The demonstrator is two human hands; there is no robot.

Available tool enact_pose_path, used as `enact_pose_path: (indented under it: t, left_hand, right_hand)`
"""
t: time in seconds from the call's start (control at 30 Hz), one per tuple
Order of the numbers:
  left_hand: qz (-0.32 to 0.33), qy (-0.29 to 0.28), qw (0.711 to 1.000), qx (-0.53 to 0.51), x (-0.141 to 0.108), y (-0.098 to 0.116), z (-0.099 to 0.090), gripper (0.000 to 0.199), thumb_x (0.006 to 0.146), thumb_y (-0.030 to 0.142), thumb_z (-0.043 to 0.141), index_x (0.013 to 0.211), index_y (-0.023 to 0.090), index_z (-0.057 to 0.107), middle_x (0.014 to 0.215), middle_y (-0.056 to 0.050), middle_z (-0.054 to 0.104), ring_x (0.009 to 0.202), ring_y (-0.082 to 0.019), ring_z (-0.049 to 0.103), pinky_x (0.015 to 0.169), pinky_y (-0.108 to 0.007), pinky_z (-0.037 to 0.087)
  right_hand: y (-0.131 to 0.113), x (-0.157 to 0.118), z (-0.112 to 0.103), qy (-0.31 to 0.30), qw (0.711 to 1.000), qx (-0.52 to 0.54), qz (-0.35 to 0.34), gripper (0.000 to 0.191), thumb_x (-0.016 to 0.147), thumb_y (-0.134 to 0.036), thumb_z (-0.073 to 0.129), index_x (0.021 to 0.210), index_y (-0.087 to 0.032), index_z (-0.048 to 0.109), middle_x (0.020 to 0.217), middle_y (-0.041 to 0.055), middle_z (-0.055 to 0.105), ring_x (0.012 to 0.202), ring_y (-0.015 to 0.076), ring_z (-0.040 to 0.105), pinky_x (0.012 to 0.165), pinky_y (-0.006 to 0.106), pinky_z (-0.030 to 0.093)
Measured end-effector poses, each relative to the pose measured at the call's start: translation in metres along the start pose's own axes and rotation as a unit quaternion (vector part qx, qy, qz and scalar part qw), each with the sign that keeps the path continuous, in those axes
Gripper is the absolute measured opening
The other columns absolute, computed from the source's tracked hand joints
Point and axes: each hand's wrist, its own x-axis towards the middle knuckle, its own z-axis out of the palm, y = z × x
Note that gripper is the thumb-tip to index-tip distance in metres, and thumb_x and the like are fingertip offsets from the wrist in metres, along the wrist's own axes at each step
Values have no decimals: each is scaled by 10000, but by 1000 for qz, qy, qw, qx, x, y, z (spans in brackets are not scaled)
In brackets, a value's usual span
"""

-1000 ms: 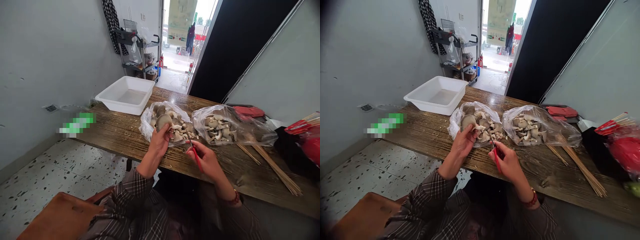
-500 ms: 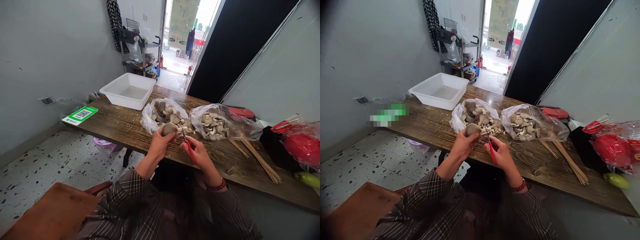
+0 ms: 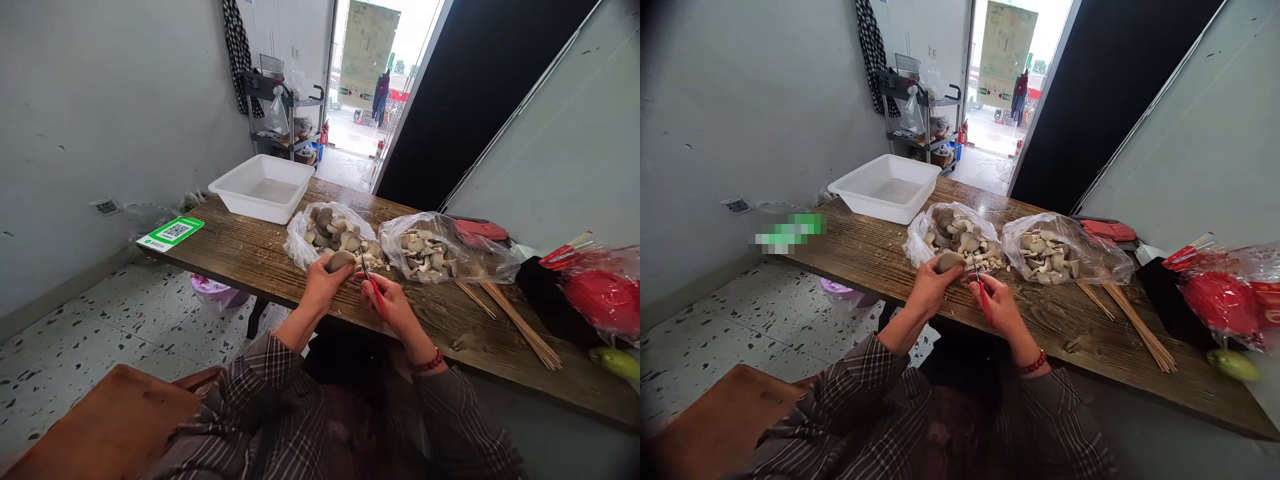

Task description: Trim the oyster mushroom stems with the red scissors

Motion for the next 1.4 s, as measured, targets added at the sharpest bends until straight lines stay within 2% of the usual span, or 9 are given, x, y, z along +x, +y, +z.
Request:
enact_pose_path:
  t: [0.17, 0.3, 0.47, 0.63, 0.83, 1.0, 1.13, 1.27, 1.4]
  left_hand:
    - [-2, 1, 1000, 9, 12, -3, -6, 310, 568, 292, 865, 784, 139, 703, 729, -1, 669, 662, -128, 592, 596, -247, 527]
    - [-14, -24, 998, 48, 19, -4, -15, 333, 596, 303, 827, 841, 144, 668, 758, 2, 652, 667, -126, 571, 563, -232, 502]
    - [-2, -105, 980, 170, 18, 0, -22, 335, 636, 201, 704, 963, 165, 641, 826, 7, 648, 727, -138, 579, 594, -220, 465]
    - [50, -147, 962, 225, 13, 4, -17, 386, 642, 186, 725, 1012, 164, 621, 953, -26, 692, 901, -182, 637, 812, -275, 485]
    - [78, -110, 963, 233, 8, 0, -11, 413, 660, 159, 708, 1055, 173, 587, 956, -36, 695, 907, -195, 661, 817, -291, 489]
    - [100, -62, 962, 245, 4, -8, -7, 443, 638, 91, 651, 1068, 179, 594, 1038, -53, 685, 994, -206, 649, 879, -306, 490]
    - [84, -48, 964, 249, 2, -11, -4, 474, 612, 87, 653, 1075, 176, 598, 1051, -57, 673, 993, -209, 631, 875, -310, 487]
    - [53, -30, 975, 213, 0, -14, 0, 489, 597, 96, 640, 1077, 173, 601, 986, -32, 658, 878, -171, 607, 784, -271, 480]
    - [38, -9, 986, 163, -1, -18, 7, 482, 566, 96, 627, 1041, 175, 613, 959, -19, 644, 848, -152, 585, 761, -247, 469]
  right_hand:
    - [14, 12, 2, -5, 1000, -2, 18, 550, 842, -659, 639, 1081, -170, 718, 593, -40, 536, 438, 90, 418, 383, 218, 315]
    - [24, 23, -8, -6, 999, 14, 39, 544, 795, -627, 694, 1106, -180, 709, 615, -34, 589, 454, 105, 459, 405, 231, 355]
    - [17, 30, -16, 90, 992, 50, -67, 499, 746, -481, 777, 1150, -211, 664, 786, -4, 680, 694, 148, 599, 652, 280, 499]
    - [16, 31, -12, 91, 990, 3, -111, 480, 729, -373, 794, 1170, -241, 655, 877, -1, 702, 765, 162, 628, 730, 309, 517]
    - [28, 31, 4, 123, 986, 7, -109, 444, 716, -276, 740, 1144, -223, 634, 879, 3, 717, 765, 170, 647, 756, 324, 519]
    - [27, 28, 12, 156, 981, -19, -114, 449, 714, -254, 699, 1155, -204, 633, 926, 25, 734, 762, 169, 653, 748, 321, 519]
    - [24, 22, 13, 172, 973, -66, -135, 452, 729, -224, 660, 1181, -211, 652, 988, 41, 749, 797, 181, 674, 762, 331, 533]
    - [24, 16, 19, 222, 957, -90, -162, 416, 741, -195, 635, 1155, -219, 670, 1027, 45, 755, 833, 185, 690, 785, 336, 557]
    - [31, 17, 28, 258, 956, -4, -139, 437, 700, -208, 679, 1137, -203, 664, 1054, 66, 756, 910, 206, 704, 852, 360, 570]
